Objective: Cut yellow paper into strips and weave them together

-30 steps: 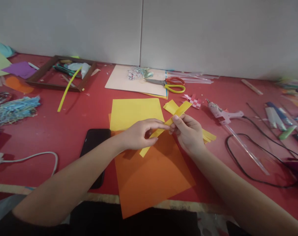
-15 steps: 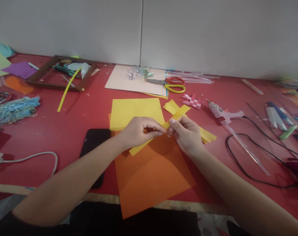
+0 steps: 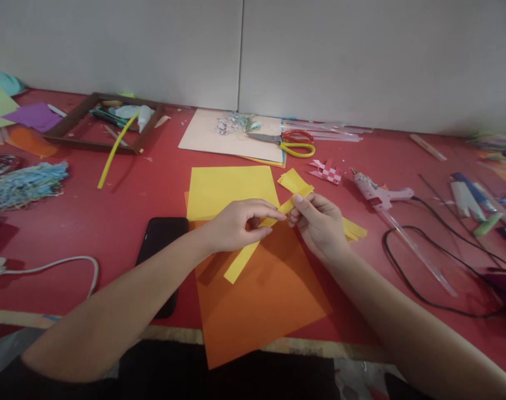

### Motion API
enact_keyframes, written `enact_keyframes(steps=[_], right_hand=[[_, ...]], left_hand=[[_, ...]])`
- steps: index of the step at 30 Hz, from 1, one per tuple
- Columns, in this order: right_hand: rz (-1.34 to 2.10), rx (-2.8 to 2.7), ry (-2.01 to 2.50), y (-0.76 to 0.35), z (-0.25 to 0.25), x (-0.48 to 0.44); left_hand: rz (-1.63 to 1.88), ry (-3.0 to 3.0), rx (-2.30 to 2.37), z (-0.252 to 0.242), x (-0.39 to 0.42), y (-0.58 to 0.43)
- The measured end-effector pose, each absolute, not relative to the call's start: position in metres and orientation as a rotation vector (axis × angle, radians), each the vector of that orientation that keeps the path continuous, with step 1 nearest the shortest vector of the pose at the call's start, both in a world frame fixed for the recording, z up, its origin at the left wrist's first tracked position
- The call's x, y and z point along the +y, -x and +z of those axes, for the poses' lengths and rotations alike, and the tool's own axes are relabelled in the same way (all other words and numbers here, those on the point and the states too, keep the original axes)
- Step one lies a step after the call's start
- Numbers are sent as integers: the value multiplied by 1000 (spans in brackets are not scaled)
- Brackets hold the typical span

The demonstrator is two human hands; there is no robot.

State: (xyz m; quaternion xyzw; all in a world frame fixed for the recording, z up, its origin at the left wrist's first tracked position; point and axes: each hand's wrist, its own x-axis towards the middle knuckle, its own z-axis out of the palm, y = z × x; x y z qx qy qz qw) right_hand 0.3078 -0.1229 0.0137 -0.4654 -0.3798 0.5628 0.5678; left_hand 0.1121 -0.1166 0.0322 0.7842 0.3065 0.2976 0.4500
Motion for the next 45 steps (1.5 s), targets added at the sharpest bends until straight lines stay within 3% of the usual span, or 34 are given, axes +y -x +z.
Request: enact_keyframes(steps=[9, 23, 45], right_hand=[[1307, -933, 1068, -309, 13, -124], [1575, -1255, 1071, -307, 15, -131], [1470, -786, 1099, -316, 17, -120]], left_hand=[[735, -1890, 810, 29, -117, -112], [772, -1671, 765, 32, -119, -112], [519, -1564, 762, 29, -123, -106]])
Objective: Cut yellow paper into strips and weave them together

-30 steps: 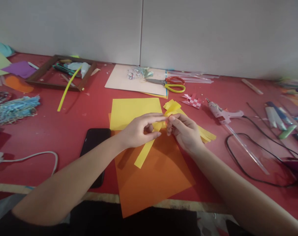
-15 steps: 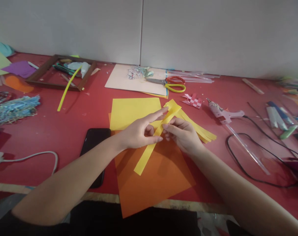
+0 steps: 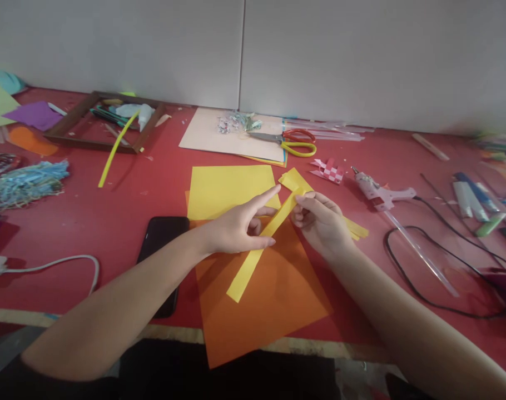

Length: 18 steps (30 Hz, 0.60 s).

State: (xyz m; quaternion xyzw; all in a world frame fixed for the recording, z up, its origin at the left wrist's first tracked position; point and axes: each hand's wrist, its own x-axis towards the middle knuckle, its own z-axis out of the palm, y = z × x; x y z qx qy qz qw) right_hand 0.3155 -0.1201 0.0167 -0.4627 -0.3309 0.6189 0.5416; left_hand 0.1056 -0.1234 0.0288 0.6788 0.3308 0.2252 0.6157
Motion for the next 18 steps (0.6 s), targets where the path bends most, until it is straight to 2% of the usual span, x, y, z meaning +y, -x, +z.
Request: enact_keyframes(steps=[18], right_hand=[[1506, -1001, 1067, -302, 19, -130]], left_hand=[[574, -1635, 905, 35, -119, -115]])
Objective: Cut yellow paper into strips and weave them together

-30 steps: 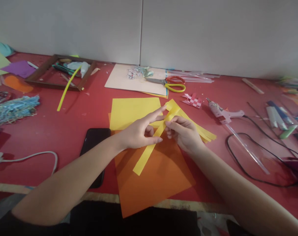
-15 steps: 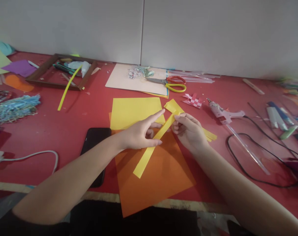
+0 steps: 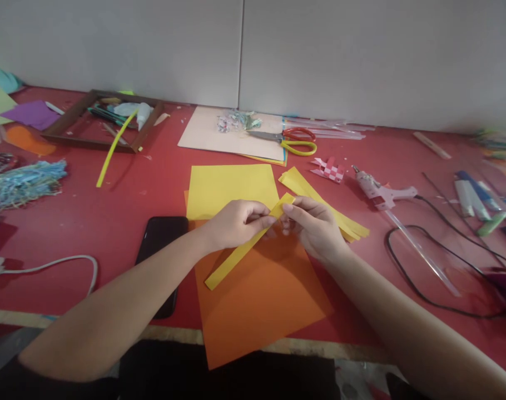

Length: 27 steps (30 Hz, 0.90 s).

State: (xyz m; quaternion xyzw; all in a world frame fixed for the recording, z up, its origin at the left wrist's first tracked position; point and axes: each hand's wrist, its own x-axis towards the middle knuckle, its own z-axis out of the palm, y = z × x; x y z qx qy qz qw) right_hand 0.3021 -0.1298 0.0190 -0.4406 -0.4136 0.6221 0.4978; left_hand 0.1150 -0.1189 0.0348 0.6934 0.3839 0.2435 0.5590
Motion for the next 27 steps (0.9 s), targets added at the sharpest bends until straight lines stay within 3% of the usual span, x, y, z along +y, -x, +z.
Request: enact_keyframes(steps=[13, 27], right_hand=[[1424, -964, 1119, -303, 17, -129], [1465, -901, 1154, -303, 18, -127]], left_hand=[[621, -1483, 915, 26, -120, -117], [785, -1716, 1044, 26, -117, -115]])
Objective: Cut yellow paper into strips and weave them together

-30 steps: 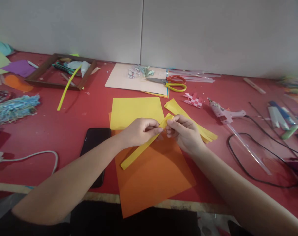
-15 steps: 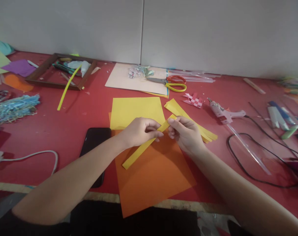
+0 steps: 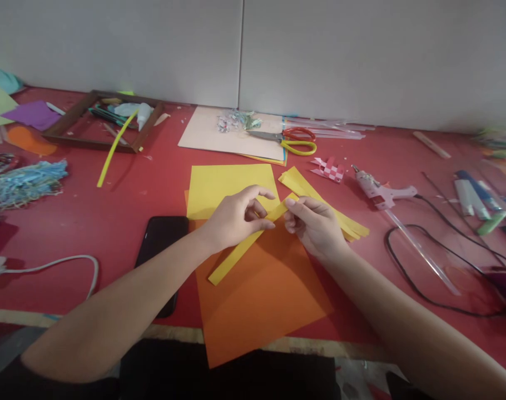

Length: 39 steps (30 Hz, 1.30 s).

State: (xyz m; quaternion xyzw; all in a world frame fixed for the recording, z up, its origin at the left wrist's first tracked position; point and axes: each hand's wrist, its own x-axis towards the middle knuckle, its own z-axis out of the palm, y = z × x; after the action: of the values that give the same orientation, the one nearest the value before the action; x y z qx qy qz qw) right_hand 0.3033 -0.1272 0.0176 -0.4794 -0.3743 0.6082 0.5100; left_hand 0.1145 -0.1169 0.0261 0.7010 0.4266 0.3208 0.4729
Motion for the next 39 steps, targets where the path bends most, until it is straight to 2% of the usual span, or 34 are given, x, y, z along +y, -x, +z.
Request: enact_keyframes(steps=[5, 21, 39], right_hand=[[1476, -936, 1169, -305, 17, -125], [1584, -1172, 1084, -303, 16, -133], [1437, -722, 1165, -310, 20, -117]], left_hand=[[789, -2028, 868, 31, -118, -116], [898, -1713, 903, 28, -117, -116], [743, -1702, 782, 28, -121, -117]])
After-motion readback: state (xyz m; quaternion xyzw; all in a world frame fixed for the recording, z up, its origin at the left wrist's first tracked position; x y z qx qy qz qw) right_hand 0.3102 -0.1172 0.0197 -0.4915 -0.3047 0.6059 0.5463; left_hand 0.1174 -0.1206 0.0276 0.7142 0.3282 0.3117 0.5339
